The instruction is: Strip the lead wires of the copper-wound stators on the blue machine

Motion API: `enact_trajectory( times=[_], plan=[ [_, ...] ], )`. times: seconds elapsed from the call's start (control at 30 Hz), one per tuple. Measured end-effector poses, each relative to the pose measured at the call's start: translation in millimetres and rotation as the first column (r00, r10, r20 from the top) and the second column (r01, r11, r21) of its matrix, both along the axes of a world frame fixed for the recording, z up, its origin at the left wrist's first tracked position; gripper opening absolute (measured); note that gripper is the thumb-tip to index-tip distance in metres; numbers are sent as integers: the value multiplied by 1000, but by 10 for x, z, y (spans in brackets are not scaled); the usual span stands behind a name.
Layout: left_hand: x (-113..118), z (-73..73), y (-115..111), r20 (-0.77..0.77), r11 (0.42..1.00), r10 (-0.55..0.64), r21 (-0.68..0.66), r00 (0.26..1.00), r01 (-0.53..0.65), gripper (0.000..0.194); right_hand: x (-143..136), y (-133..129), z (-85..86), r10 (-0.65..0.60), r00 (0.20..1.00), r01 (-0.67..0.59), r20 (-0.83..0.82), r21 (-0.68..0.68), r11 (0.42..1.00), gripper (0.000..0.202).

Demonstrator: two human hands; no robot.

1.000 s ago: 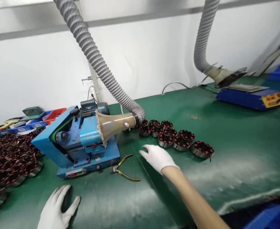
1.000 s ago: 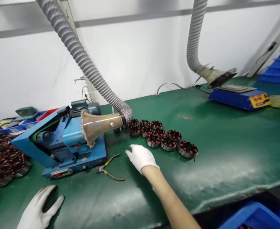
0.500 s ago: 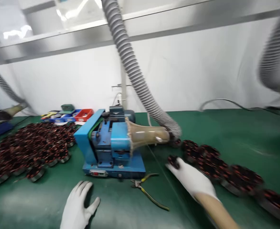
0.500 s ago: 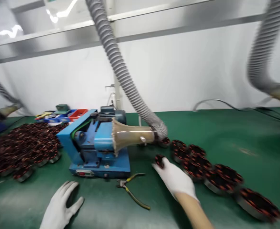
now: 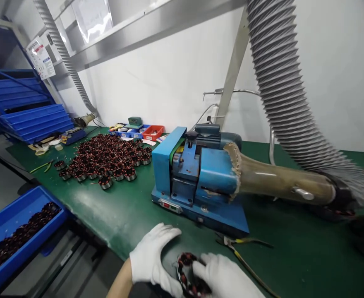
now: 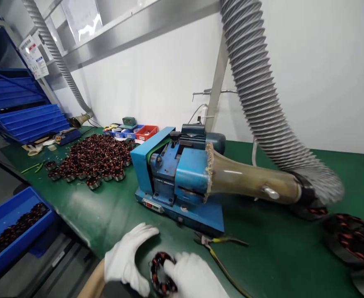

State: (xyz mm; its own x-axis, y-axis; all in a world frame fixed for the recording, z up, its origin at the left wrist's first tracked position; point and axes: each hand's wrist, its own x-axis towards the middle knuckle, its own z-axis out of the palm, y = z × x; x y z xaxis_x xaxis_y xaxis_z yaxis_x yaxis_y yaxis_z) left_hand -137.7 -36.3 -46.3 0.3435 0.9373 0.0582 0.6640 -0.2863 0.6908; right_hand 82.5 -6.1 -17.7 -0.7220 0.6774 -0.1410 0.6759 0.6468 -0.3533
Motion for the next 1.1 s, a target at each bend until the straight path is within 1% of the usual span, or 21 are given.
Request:
enact_trajectory(
  times=[0.07, 0.1, 0.17, 0.23, 0.3, 0.37, 0.4, 0.47, 0.53, 0.57, 0.6, 0.67, 0.7, 0.73, 0.77, 0.83, 0.87, 0.93, 1.0, 1.07, 1.1],
  plan=[
    [60, 33, -46, 10, 997, -50, -57, 999, 51, 104, -21, 51, 77, 45, 999, -44, 6, -94, 995, 22],
    [96, 40, -58, -5, 996, -56, -71, 998, 56, 105, 15, 74, 110, 34, 999, -40, -36, -164, 986, 29],
    [164, 32, -63, -17, 997, -37, -68, 999, 36, 102, 127, 102, 149, -72, 989, 24, -126, -347, 937, 43],
    [216, -1, -52, -14, 999, 17, -43, 1000, -17, 101, 221, 97, 135, -208, 965, 105, -159, -495, 862, 49],
    [252, -43, -34, -17, 1000, 30, -1, 999, -30, 98, 243, 68, 80, -257, 952, 131, -165, -541, 831, 46],
    [291, -78, -21, -8, 998, 34, 61, 999, -34, 88, 196, 40, 21, -297, 937, 149, -181, -563, 813, 35],
    [318, -89, -20, 4, 994, 39, 104, 999, -39, 82, 160, 34, 4, -335, 924, 170, -185, -587, 792, 32],
    [392, -107, -33, 38, 980, 82, 179, 996, -87, 67, 108, 45, 15, -437, 882, 232, -177, -645, 728, 35],
    [484, -131, -71, 76, 961, 148, 225, 986, -162, 57, 124, 80, 84, -523, 834, 287, -175, -672, 683, 37],
    [530, -149, -98, 94, 951, 183, 235, 979, -201, 53, 163, 99, 129, -577, 795, 321, -189, -676, 664, 38],
    [571, -172, -129, 110, 942, 217, 236, 970, -238, 51, 220, 114, 172, -654, 722, 362, -226, -682, 635, 39],
    [625, -222, -186, 127, 919, 290, 241, 949, -313, 56, 355, 122, 218, -801, 496, 435, -335, -703, 563, 41],
    [632, -243, -207, 127, 911, 319, 232, 939, -340, 63, 416, 109, 210, -844, 378, 454, -380, -719, 527, 41],
    [627, -254, -217, 111, 915, 332, 201, 937, -348, 74, 463, 85, 179, -869, 285, 460, -405, -738, 494, 42],
    [610, -252, -215, 78, 932, 325, 144, 942, -334, 87, 492, 51, 125, -882, 241, 448, -404, -760, 471, 41],
    [557, -211, -177, 12, 969, 249, 6, 969, -249, 110, 493, -33, -23, -898, 270, 398, -347, -809, 432, 41],
    [530, -178, -148, 9, 980, 196, -36, 981, -196, 111, 471, -73, -104, -905, 280, 360, -321, -838, 409, 43],
    [500, -113, -96, 71, 989, 145, -46, 987, -142, 97, 409, -123, -240, -910, 262, 284, -320, -876, 390, 46],
    [514, -94, -80, 235, 984, 156, -118, 959, -131, 77, 352, -123, -305, -900, 229, 192, -371, -889, 415, 48],
    [574, -152, -94, 381, 960, 175, -269, 908, -73, 63, 315, -84, -274, -874, 241, 96, -422, -886, 454, 50],
    [619, -206, -102, 424, 947, 173, -320, 889, -31, 56, 304, -59, -224, -853, 283, 51, -439, -881, 470, 51]
  ],
)
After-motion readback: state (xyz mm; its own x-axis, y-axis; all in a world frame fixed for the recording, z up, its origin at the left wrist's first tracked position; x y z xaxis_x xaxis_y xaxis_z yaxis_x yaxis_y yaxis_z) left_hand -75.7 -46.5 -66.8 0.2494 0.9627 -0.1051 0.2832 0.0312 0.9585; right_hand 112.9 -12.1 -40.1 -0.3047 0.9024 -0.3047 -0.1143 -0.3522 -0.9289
